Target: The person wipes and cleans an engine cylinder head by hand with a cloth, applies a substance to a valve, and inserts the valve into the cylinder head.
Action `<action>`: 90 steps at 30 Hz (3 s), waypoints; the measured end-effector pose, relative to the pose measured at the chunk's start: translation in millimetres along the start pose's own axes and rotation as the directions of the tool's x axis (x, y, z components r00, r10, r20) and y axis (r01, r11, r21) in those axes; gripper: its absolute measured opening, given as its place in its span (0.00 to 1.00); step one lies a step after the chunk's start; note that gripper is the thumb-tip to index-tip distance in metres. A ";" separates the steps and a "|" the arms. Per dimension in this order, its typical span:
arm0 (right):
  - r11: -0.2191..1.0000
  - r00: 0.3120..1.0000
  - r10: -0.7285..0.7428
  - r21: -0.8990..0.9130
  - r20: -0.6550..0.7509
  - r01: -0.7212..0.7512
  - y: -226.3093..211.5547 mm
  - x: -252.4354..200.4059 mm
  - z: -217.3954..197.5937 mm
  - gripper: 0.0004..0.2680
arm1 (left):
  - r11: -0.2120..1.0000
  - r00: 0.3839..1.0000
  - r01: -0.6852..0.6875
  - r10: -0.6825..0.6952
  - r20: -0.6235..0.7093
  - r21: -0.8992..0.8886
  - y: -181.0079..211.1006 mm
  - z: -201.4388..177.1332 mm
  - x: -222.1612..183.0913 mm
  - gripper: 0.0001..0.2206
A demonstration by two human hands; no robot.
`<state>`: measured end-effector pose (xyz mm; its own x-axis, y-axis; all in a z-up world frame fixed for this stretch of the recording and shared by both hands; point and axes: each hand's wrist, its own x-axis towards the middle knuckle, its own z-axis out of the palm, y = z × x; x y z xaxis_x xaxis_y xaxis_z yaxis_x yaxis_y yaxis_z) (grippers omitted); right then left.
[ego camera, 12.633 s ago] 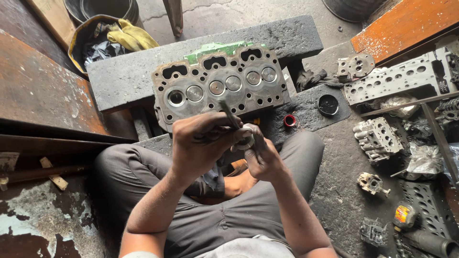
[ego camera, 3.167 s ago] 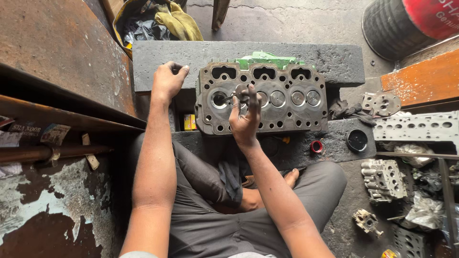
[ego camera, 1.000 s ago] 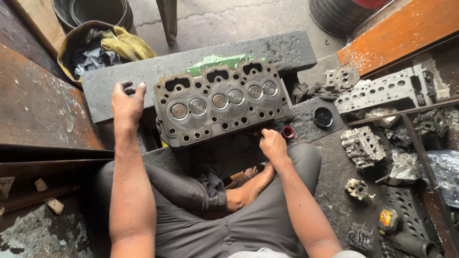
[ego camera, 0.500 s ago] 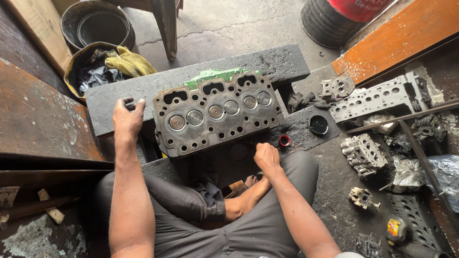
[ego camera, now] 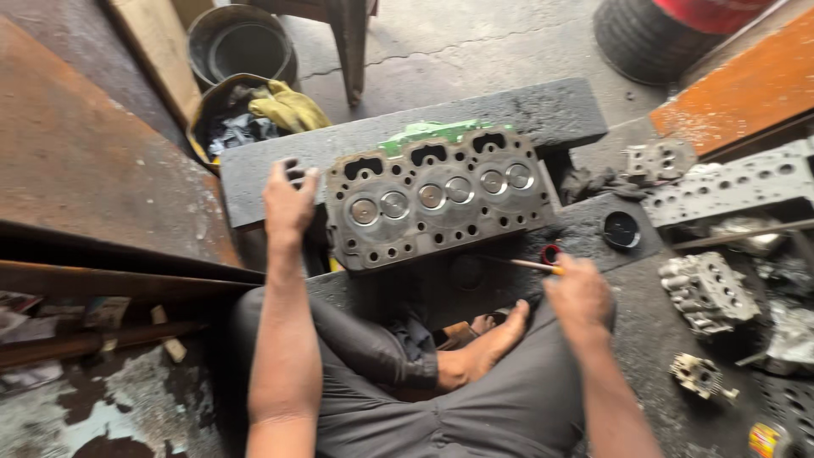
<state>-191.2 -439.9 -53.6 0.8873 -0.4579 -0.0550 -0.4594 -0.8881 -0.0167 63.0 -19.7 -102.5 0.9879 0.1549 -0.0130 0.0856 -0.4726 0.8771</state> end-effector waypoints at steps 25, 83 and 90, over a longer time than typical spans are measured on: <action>0.544 0.872 -0.468 0.732 -0.140 0.410 -202.8 72.9 -15.8 0.09 | 0.995 0.990 -0.093 0.088 -0.114 -0.038 42.1 18.6 -25.5 0.24; 0.198 0.933 -0.342 0.962 -0.111 0.187 -234.2 85.2 -13.8 0.06 | 0.948 0.985 0.123 -0.152 -0.080 -0.293 20.9 3.9 -2.0 0.19; 0.107 0.869 -0.425 0.939 -0.254 0.327 -237.6 69.2 -35.6 0.11 | 0.948 0.987 0.118 -0.144 -0.069 -0.295 22.5 3.6 -2.7 0.19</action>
<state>-19.2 -262.0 -18.0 0.9767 -0.0301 0.2126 0.2019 -0.2073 -0.9572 62.7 -33.8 -84.5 0.9540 0.2804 -0.1059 0.1590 -0.1737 0.9719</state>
